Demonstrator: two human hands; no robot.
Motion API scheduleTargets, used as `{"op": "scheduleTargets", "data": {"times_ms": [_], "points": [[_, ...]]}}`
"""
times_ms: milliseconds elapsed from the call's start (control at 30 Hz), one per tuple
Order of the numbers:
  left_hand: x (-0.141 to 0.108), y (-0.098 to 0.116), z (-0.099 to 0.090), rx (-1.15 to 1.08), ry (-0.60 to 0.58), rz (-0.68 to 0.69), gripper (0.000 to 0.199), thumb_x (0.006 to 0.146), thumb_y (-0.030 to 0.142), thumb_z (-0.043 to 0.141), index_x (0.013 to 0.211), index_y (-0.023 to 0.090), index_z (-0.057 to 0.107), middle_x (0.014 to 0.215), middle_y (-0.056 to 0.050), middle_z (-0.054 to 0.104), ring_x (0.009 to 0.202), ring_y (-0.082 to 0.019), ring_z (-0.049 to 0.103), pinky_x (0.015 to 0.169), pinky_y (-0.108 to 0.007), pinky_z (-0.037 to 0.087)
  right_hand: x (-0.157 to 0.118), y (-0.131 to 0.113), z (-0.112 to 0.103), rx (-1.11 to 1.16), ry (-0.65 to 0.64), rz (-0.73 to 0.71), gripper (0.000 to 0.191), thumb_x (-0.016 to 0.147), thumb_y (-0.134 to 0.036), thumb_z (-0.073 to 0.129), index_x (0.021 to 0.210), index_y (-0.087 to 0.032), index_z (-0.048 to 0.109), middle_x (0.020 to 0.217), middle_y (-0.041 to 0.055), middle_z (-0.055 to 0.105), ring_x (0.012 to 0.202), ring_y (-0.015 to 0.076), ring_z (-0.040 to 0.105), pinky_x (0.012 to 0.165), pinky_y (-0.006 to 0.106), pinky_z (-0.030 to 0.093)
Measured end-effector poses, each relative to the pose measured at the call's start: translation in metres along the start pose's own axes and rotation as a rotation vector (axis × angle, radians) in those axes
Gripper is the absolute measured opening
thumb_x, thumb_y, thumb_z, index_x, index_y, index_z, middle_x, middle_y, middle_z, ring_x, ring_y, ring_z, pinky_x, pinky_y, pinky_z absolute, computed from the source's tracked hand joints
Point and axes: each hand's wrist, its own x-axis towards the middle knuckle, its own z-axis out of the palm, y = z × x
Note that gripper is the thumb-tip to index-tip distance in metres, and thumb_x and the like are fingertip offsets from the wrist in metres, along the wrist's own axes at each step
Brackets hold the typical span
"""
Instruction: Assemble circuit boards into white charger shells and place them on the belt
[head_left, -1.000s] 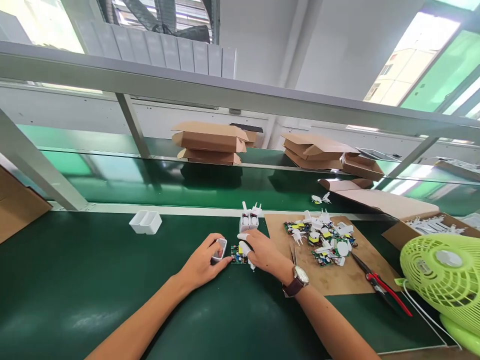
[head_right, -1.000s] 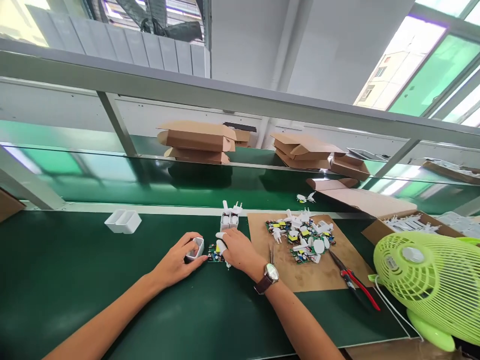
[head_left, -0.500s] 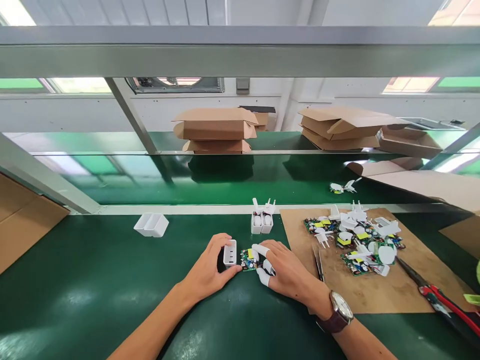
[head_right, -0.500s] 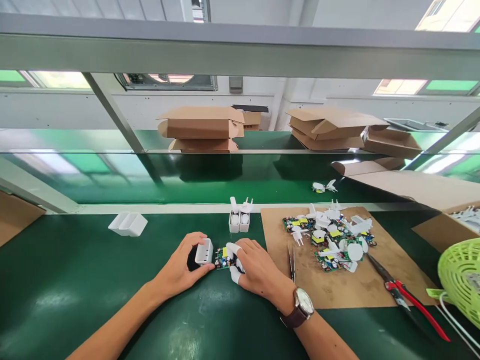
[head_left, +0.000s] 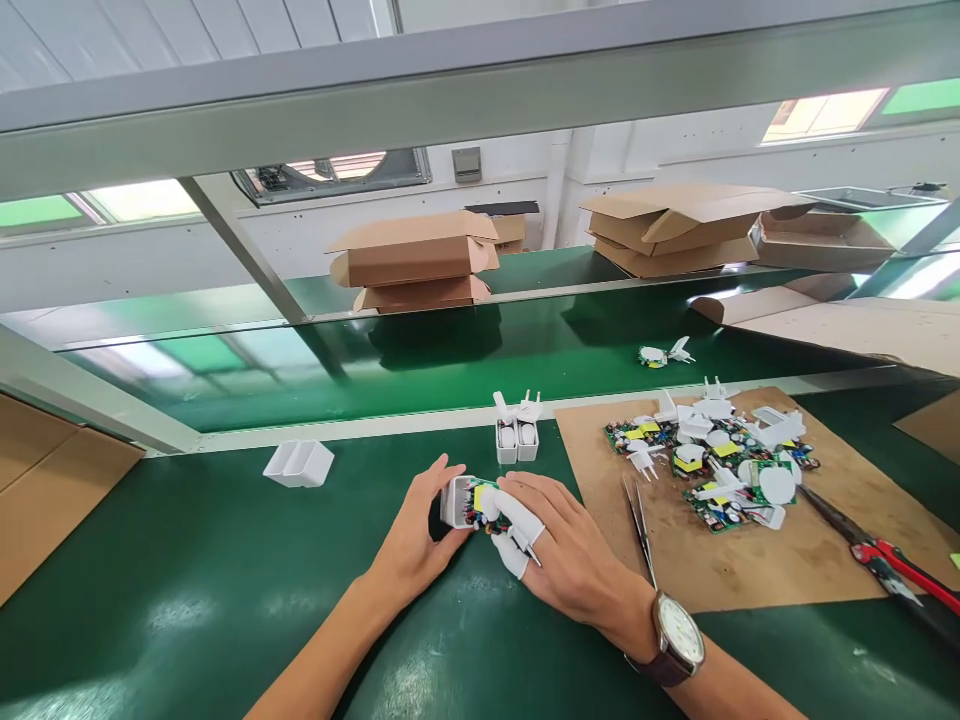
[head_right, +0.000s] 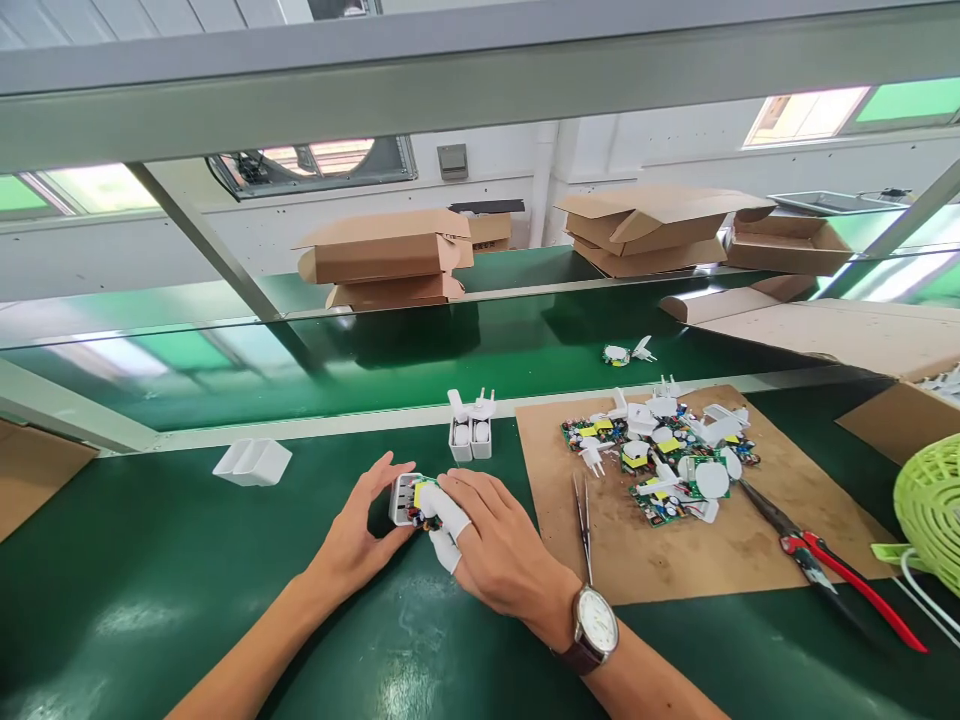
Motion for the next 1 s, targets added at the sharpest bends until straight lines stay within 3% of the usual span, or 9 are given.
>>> {"op": "scheduleTargets", "data": {"times_ms": [167,633,1000], "points": [[0.0007,0.0021,-0.0018,0.031,0.021,0.08,0.078,0.095,0.023,0.063,0.159,0.029,0.018,0.138,-0.014,0.063,0.128,-0.028,0.062,0.107,-0.052,0.053,-0.0022,-0.0027,0.0015,0.024,-0.024,-0.02,0.057,0.088,-0.004,0.054,0.144,-0.006,0.047,0.13,0.0215,0.066,0.129,0.0329,0.058,0.102,0.052,0.056],[-0.0011,0.0036,0.0007,0.081,0.057,0.118,0.076,0.093,0.016,0.064,0.157,0.028,0.027,0.139,-0.013,0.061,0.129,-0.027,0.06,0.106,-0.047,0.055,-0.0039,-0.002,0.0059,0.065,0.004,0.018,0.061,0.094,-0.009,0.051,0.153,-0.01,0.035,0.129,0.0208,0.065,0.125,0.0325,0.061,0.1,0.053,0.059],[-0.0016,0.0043,-0.0001,0.064,0.03,0.108,0.079,0.092,0.016,0.065,0.158,0.03,0.024,0.137,-0.014,0.063,0.13,-0.028,0.06,0.107,-0.05,0.054,-0.0065,-0.0021,0.0058,0.086,-0.026,0.031,0.061,0.09,-0.005,0.051,0.149,-0.011,0.04,0.131,0.0201,0.065,0.13,0.0324,0.059,0.101,0.052,0.059]]}}
